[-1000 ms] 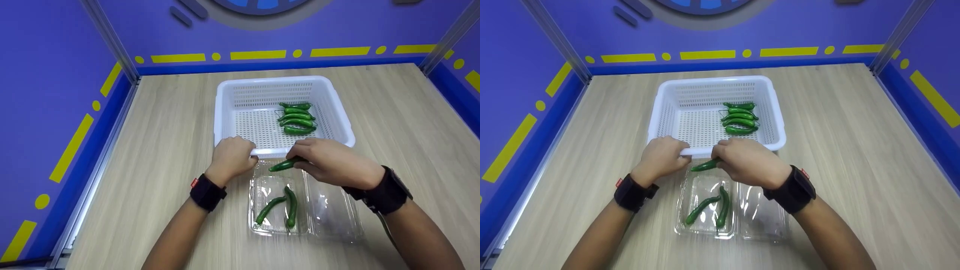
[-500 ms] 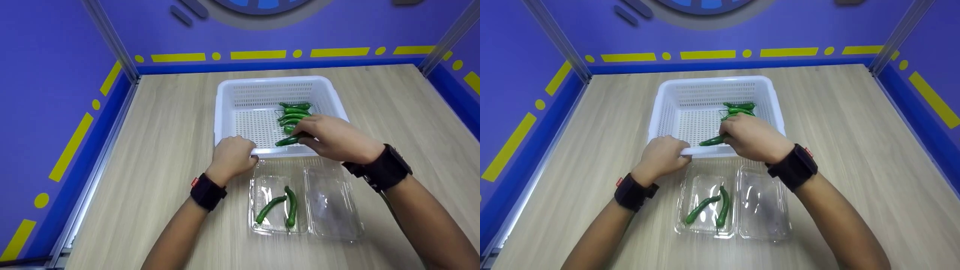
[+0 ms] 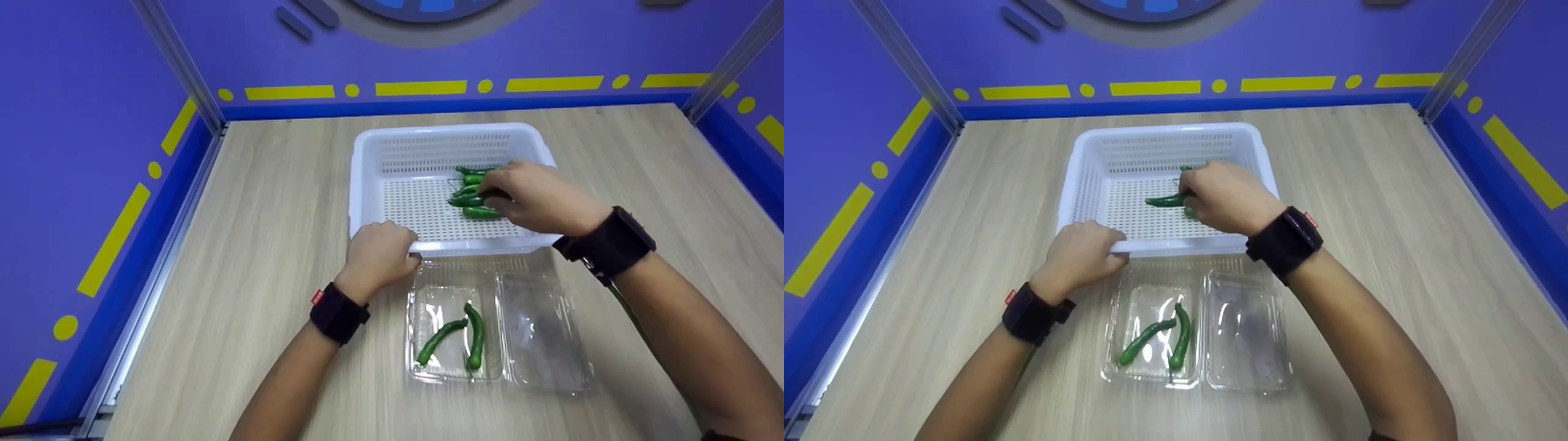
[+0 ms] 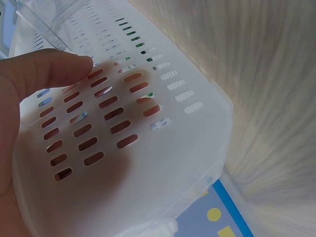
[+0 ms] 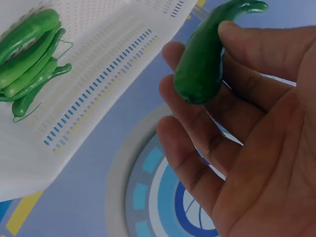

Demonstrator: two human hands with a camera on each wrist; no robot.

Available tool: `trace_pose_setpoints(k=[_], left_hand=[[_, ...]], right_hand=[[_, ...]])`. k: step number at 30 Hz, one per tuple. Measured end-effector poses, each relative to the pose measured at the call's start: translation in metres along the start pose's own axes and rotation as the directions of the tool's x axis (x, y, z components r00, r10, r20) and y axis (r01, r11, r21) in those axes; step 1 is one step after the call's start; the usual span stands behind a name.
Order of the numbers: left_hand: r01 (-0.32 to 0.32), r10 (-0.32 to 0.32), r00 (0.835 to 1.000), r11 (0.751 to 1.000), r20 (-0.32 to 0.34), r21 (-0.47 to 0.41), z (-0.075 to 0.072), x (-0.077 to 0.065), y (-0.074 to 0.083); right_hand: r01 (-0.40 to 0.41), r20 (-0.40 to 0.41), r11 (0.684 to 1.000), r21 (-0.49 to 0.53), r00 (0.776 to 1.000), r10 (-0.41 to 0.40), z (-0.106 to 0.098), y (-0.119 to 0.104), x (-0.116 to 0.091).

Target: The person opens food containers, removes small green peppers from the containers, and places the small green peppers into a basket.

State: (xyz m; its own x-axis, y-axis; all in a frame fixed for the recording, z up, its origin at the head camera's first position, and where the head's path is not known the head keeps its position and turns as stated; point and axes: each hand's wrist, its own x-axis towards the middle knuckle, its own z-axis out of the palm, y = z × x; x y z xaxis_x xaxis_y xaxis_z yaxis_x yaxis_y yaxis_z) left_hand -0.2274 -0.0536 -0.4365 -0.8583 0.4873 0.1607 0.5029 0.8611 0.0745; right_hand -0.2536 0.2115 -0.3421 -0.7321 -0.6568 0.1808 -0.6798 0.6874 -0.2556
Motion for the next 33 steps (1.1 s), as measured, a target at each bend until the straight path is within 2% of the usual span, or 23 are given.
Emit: trace_pose_setpoints(k=[14, 19, 27, 33], left_hand=[[-0.003, 0.004, 1.0, 1.0, 0.018, -0.012, -0.002, 0.001, 0.001], [0.006, -0.005, 1.0, 1.0, 0.031, -0.016, -0.002, 0.0, 0.001], [-0.001, 0.001, 1.0, 1.0, 0.017, -0.017, -0.001, 0.0, 0.0], [0.007, -0.006, 0.999, 1.0, 0.034, -0.027, -0.002, 0.0, 0.0]], right_hand=[[-0.109, 0.111, 0.993, -0.048, 0.987, 0.113, 0.005, 0.027, 0.018], [-0.157, 0.161, 0.982, -0.106, 0.972, 0.173, 0.008, 0.033, 0.024], [-0.147, 0.234, 0.975, -0.169, 0.955, 0.185, 0.015, 0.044, 0.034], [-0.18, 0.295, 0.96, -0.216, 0.925, 0.24, 0.022, 0.05, 0.04]])
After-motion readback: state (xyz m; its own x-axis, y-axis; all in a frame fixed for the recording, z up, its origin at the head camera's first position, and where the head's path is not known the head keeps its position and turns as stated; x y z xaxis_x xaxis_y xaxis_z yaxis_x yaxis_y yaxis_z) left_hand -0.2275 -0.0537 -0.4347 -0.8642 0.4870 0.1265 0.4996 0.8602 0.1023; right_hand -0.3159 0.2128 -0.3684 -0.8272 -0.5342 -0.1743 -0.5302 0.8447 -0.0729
